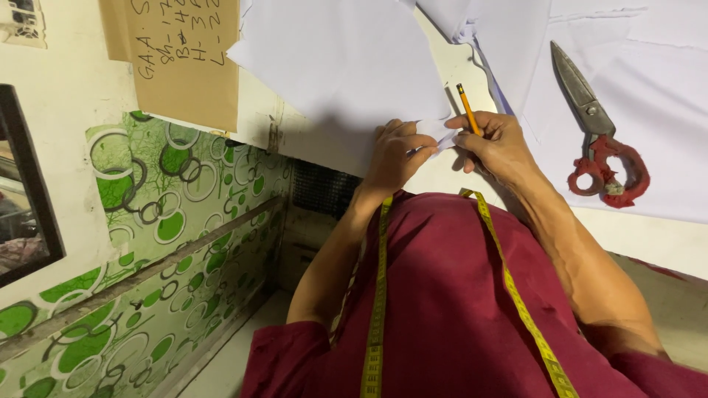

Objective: Cutting fabric using paper patterns as a guide, marking with a pencil, and organizing the pattern pieces.

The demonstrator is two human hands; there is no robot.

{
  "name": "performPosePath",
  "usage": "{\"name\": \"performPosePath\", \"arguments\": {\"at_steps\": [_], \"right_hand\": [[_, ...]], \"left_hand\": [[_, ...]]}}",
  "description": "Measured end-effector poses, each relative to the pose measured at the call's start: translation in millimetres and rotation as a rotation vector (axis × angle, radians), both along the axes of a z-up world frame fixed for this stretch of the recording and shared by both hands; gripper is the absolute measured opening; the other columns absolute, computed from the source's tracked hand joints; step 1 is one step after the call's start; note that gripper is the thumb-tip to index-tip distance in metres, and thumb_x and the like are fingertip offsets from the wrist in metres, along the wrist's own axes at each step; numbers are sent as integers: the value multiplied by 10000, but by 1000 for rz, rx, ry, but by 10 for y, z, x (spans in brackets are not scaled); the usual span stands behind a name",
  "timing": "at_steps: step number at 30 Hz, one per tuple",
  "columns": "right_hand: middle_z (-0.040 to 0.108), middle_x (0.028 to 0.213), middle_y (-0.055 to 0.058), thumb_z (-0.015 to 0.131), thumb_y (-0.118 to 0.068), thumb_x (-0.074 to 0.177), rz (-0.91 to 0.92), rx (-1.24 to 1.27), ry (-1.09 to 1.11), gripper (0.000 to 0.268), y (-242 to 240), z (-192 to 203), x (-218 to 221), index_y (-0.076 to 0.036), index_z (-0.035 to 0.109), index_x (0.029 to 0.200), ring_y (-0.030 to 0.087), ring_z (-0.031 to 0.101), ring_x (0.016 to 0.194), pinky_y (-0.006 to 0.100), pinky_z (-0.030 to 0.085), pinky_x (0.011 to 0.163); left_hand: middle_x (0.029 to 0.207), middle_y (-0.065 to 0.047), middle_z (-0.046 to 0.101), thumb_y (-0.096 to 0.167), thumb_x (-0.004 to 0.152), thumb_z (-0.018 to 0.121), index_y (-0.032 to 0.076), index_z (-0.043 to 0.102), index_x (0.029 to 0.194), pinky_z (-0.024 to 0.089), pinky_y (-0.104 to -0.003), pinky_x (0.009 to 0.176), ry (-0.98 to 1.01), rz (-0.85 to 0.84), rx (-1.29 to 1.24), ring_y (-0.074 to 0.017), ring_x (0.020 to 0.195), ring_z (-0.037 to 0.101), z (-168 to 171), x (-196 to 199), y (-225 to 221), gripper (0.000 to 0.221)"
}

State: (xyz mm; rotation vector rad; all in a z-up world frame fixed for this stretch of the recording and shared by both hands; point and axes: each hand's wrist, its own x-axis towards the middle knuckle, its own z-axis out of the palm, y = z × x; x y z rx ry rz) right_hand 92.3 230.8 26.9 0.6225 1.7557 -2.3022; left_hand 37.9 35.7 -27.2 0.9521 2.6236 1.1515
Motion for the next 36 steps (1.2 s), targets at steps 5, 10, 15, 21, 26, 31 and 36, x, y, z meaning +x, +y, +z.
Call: {"name": "performPosePath", "arguments": {"at_steps": [5, 10, 15, 21, 26, 31, 36], "right_hand": [[561, 730, 104, 609, 65, 854, 5, 16, 16, 323, 49, -101, 73, 106, 657, 1171, 167, 630, 419, 193, 381, 270], [635, 666, 152, 567, -189, 1191, -90, 618, 255, 432, 49, 250, 177, 1, 705, 828, 218, 569, 582, 377, 424, 585], [629, 706, 158, 336, -340, 1211, -62, 531, 381, 593, 116, 84, -21, -6, 735, 927, 254, 612, 654, 353, 477, 680], [626, 712, 234, 619, -65, 1082, -26, 541, 576, 231, -243, 134, -532, 106, 732, 976, 291, 624, 714, 431, 455, 659], [666, 710, 90, 770, -39, 972, 35, 533, 530, 43, -455, -198, -789, -18, 752, 939, 176, 604, 644, 307, 472, 593], [668, 708, 112, 754, -37, 933, 113, 498, 503, 48, -591, -370, -897, -18, 730, 896, 203, 619, 645, 316, 454, 551], [653, 711, 111, 722, -49, 988, 53, 492, 509, 85, -533, -338, -961, -6, 719, 914, 169, 575, 652, 299, 432, 554]], "left_hand": [[777, 38, 606, 169, 825, 769, 226, 714, 875, 438, -346, 817, -12, 54, 55, -193, 824, 630, -3, -12, -1, 94], [779, -122, 592, 38, 851, 584, 76, 610, 883, 512, -417, 801, 109, 365, 172, -342, 777, 638, -252, -243, -121, 56], [806, -38, 542, -62, 839, 547, 92, 548, 950, 531, -322, 691, 422, 496, 22, -216, 704, 596, 15, -509, -232, 189], [779, 30, 478, -66, 877, 570, 148, 652, 989, 512, -298, 611, 572, 514, -163, -172, 666, 582, 5, -621, -320, 255], [841, 26, 489, 110, 885, 681, 202, 723, 1075, 441, -341, 661, 532, 531, -191, -191, 753, 571, -101, -552, -365, 215], [946, -4, 511, 210, 887, 770, 164, 704, 1221, 429, -381, 714, 365, 474, -185, -233, 849, 570, 29, -481, -404, 343], [947, 17, 494, 198, 910, 762, 157, 710, 1226, 416, -375, 722, 326, 465, -205, -211, 857, 557, 130, -487, -396, 323]]}}
